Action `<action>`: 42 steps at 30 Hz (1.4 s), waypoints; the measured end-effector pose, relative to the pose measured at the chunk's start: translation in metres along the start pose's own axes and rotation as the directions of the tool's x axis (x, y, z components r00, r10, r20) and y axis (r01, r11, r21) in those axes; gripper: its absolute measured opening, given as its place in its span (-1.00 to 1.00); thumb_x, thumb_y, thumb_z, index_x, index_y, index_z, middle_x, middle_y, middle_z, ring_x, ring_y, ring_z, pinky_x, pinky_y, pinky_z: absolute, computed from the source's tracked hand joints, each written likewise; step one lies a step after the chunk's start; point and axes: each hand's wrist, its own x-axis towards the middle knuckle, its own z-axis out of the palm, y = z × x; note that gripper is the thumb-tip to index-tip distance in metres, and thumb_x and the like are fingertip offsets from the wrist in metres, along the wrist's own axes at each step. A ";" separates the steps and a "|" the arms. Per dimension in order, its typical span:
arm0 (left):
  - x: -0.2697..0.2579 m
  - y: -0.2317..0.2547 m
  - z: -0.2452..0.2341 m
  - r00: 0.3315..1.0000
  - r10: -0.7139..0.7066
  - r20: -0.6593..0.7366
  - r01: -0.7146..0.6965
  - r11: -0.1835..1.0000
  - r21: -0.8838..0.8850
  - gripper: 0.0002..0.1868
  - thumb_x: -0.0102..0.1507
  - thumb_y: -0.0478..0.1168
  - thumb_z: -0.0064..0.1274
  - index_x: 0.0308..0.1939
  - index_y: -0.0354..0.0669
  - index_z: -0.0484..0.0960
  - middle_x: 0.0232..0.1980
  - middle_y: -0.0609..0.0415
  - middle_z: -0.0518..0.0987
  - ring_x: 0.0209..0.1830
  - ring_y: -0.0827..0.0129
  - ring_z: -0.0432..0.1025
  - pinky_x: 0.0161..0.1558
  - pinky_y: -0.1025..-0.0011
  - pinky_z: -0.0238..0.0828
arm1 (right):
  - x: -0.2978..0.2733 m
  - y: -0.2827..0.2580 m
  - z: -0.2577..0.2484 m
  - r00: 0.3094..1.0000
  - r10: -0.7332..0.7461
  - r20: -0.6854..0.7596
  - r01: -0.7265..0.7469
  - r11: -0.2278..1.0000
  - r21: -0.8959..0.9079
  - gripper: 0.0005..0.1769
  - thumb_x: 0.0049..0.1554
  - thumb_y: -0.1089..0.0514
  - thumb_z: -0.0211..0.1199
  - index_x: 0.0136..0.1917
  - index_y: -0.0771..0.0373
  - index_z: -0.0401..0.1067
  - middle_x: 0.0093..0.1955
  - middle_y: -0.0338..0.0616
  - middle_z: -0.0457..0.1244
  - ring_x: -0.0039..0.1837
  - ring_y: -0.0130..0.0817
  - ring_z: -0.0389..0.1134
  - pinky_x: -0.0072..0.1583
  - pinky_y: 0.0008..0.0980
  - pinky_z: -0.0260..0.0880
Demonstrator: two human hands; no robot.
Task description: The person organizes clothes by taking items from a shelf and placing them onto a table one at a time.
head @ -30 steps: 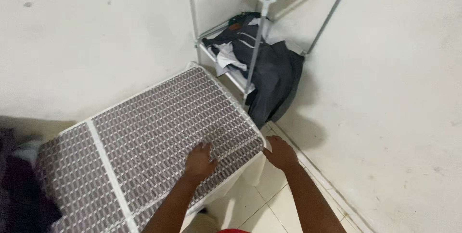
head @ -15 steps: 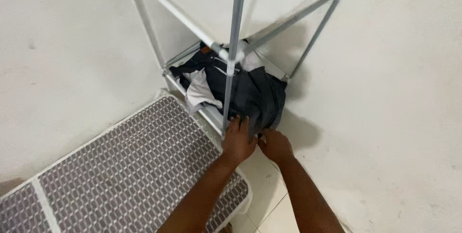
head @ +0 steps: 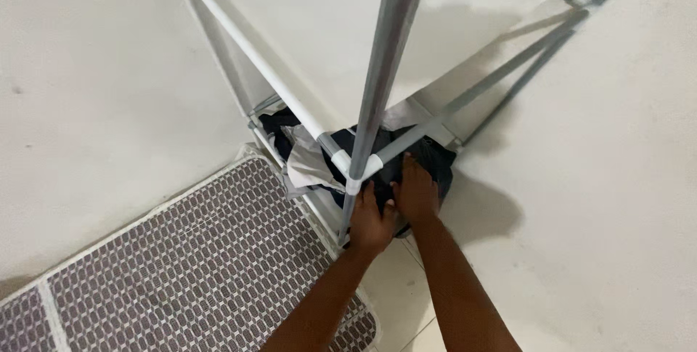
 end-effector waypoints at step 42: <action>0.038 0.052 -0.013 0.842 -0.529 -0.109 0.535 0.788 0.305 0.53 -0.01 0.61 0.22 0.61 -0.30 -0.25 0.57 -0.38 0.03 0.57 -0.27 -0.09 0.50 -0.11 -0.25 | -0.114 0.159 -0.003 0.909 -0.275 0.314 0.019 0.778 0.628 -0.63 0.07 0.19 0.23 0.14 0.37 0.47 -0.20 -0.08 0.36 -0.24 -0.35 0.33 -0.14 -0.34 0.38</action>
